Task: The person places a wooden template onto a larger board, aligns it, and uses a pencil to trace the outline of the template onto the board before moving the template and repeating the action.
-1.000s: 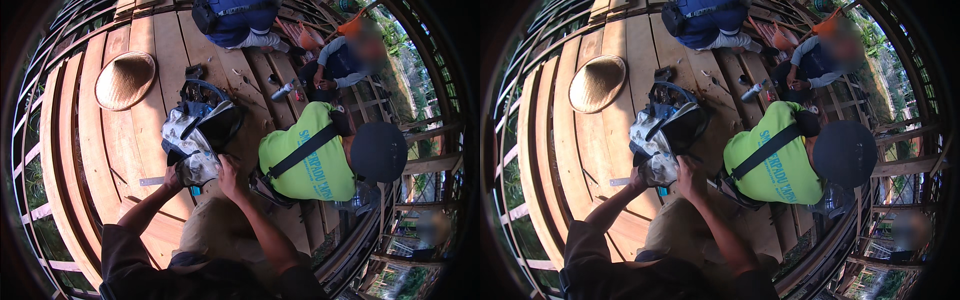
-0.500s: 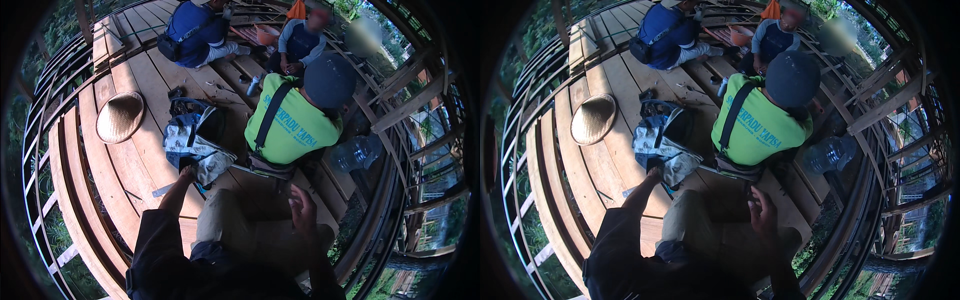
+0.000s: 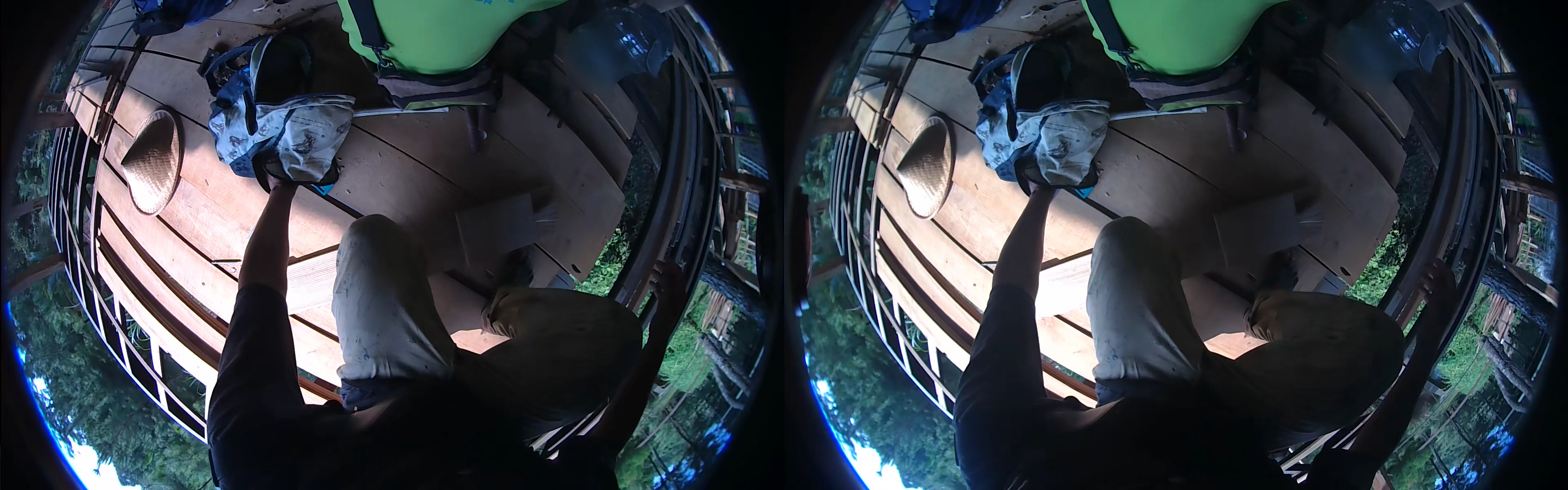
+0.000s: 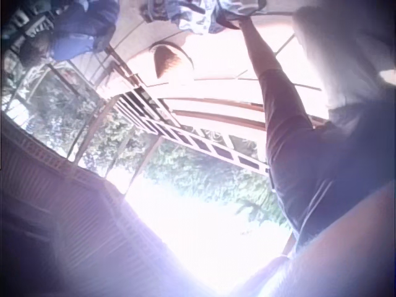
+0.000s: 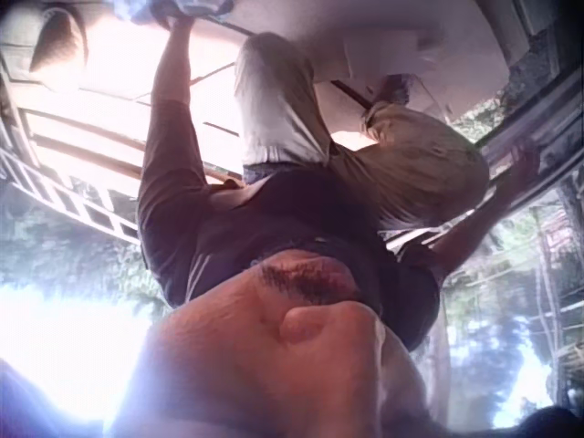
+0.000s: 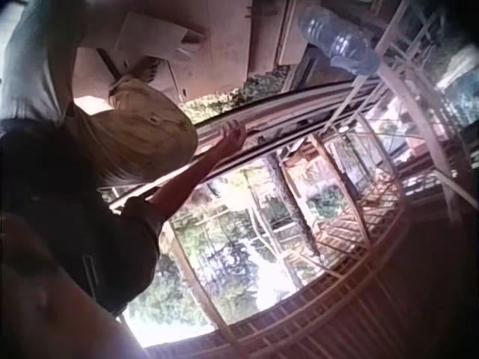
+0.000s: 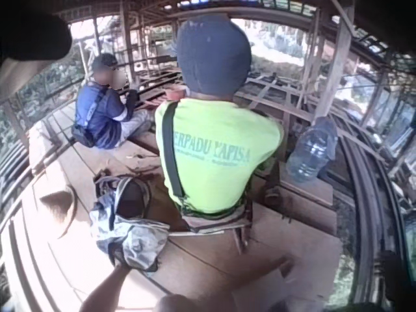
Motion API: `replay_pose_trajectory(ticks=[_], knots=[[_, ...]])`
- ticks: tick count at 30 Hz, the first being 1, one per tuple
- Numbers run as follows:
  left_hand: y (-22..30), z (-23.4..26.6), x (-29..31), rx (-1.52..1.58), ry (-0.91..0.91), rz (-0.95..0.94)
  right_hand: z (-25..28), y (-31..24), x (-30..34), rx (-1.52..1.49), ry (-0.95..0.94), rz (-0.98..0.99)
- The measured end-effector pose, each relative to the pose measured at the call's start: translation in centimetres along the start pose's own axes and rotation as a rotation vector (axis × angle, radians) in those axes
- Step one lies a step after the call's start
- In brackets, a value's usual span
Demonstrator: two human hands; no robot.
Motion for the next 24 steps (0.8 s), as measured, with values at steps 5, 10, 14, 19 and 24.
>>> replay_pose_trajectory(ticks=[5, 10, 14, 19, 24], knots=[[-2.3, 0.5, 0.6, -0.046, 0.057, -0.011, -14.7, 7.7, 3.8, 0.200, -0.384, -0.051], [-1.6, 1.1, -0.5, -0.052, 0.109, -0.040, -26.4, 4.4, 7.2, 0.296, -0.659, 0.135], [-1.3, 2.4, 0.3, -0.055, 0.140, -0.135, -30.0, 6.9, 9.9, 0.141, -0.555, 0.204], [-3.8, 11.6, 5.6, -0.060, 0.373, -0.435, -30.1, 3.1, 12.6, 0.089, -0.504, 0.394], [6.0, 15.7, 22.4, 0.109, 0.360, -0.153, -28.4, 4.3, 12.7, -0.023, -0.376, 0.403]])
Point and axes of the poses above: each hand's wrist, its own x-axis away from the middle knuckle, its own z-axis out of the back of the hand, y = z × x, the point moved 9 cm from there along -x, towards the middle knuckle, and after that the axes turned 13 degrees about z, right-handed, at the moved point
